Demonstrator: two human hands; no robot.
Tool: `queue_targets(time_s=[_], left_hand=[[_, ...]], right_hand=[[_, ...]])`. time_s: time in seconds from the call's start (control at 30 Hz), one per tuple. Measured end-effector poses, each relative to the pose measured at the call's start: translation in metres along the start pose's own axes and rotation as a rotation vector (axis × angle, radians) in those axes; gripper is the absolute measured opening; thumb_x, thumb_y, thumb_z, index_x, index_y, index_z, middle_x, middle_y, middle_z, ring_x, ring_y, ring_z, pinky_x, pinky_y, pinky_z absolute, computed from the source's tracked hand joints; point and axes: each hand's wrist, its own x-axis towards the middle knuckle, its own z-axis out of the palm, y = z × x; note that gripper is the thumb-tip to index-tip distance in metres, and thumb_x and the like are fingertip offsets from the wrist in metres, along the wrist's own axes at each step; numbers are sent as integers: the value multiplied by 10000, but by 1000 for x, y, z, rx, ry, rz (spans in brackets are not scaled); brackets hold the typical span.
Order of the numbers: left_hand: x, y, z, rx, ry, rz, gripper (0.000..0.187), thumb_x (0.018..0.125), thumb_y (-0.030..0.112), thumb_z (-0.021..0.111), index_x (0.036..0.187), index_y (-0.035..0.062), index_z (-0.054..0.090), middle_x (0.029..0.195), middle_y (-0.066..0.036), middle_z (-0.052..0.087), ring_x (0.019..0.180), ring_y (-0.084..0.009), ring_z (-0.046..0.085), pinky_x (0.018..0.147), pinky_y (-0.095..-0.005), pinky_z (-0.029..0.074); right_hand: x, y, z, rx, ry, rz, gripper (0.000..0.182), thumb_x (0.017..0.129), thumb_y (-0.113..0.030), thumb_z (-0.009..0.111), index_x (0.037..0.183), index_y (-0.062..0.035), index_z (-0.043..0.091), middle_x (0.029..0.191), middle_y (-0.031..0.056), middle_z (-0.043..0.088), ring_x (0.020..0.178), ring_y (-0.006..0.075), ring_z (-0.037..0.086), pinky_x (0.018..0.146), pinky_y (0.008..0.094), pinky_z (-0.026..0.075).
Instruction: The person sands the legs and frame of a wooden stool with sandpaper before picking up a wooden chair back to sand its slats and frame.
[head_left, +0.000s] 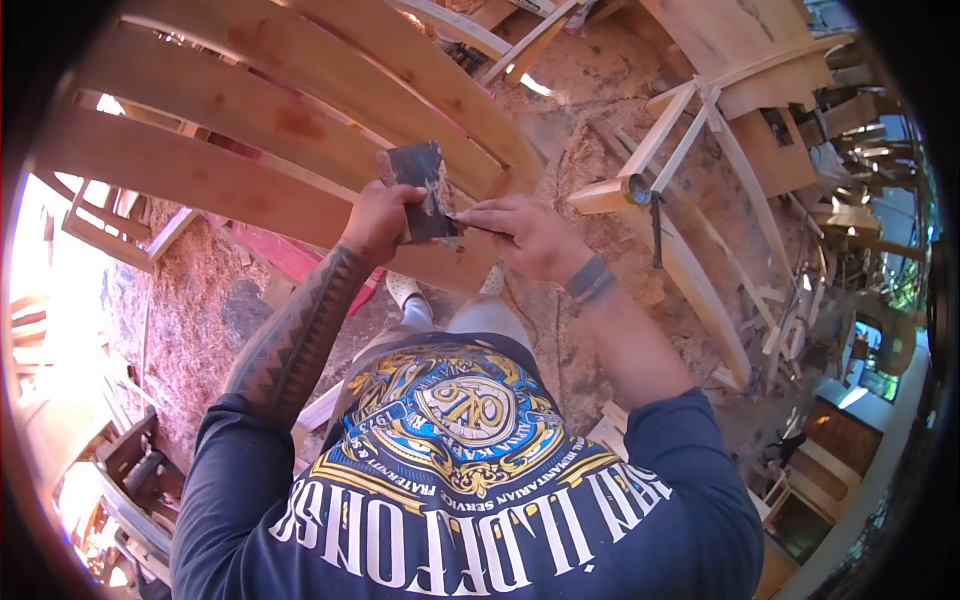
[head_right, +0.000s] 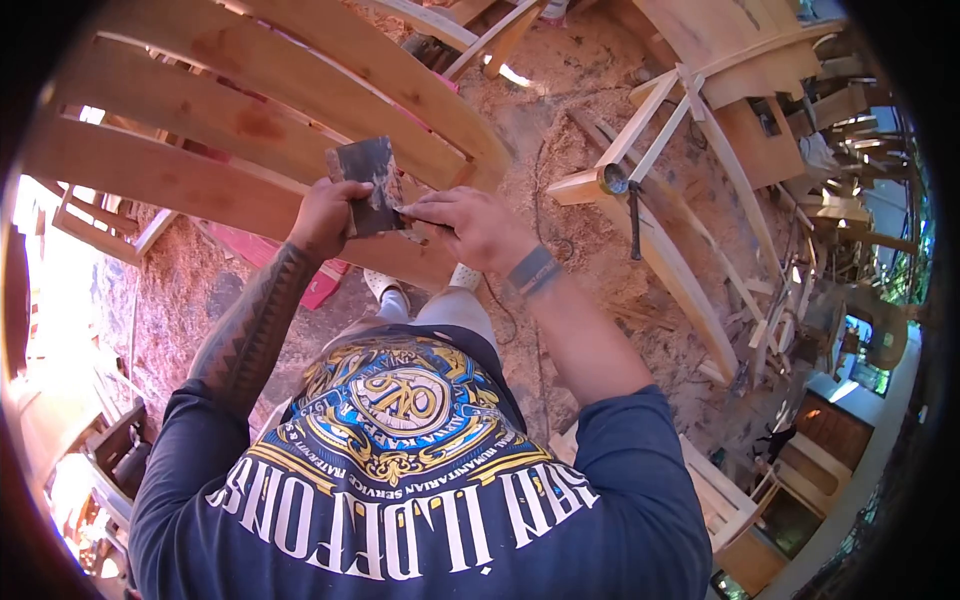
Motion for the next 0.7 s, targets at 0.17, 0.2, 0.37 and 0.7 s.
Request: queue_targets(time_s=[0.17,0.2,0.37,0.7], left_hand=[[17,-5,-13,-46,218,290,238,979,130,652,1073,-85,694,935,-134,692,708,-232,723,638,-378,645],[20,-13,-22,47,242,404,247,982,144,659,1046,-90,709,909,-135,687,687,-218,716,615,-365,633],[-32,-54,-55,144,350,574,205,972,115,655,1067,-37,753,857,-132,722,690,-179,717,640,-315,592],[-194,-225,-59,-325,793,302,223,960,53,667,1159,-47,670,1007,-112,739,861,-215,750,742,-331,622]], right_hand=[[-11,31,26,10,-272,-44,294,953,-160,671,1235,-174,755,1208,88,732,1120,307,678,972,432,545],[-13,45,33,22,-259,-36,292,958,-160,664,1235,-175,753,1205,84,731,1119,313,676,974,436,543],[-29,121,56,-146,-246,-73,319,969,-151,619,1265,-191,731,1241,62,714,1166,326,650,1015,473,510],[-39,187,143,-459,-102,-341,466,911,-145,583,1371,-181,654,1351,10,662,1323,281,564,1140,499,400]])
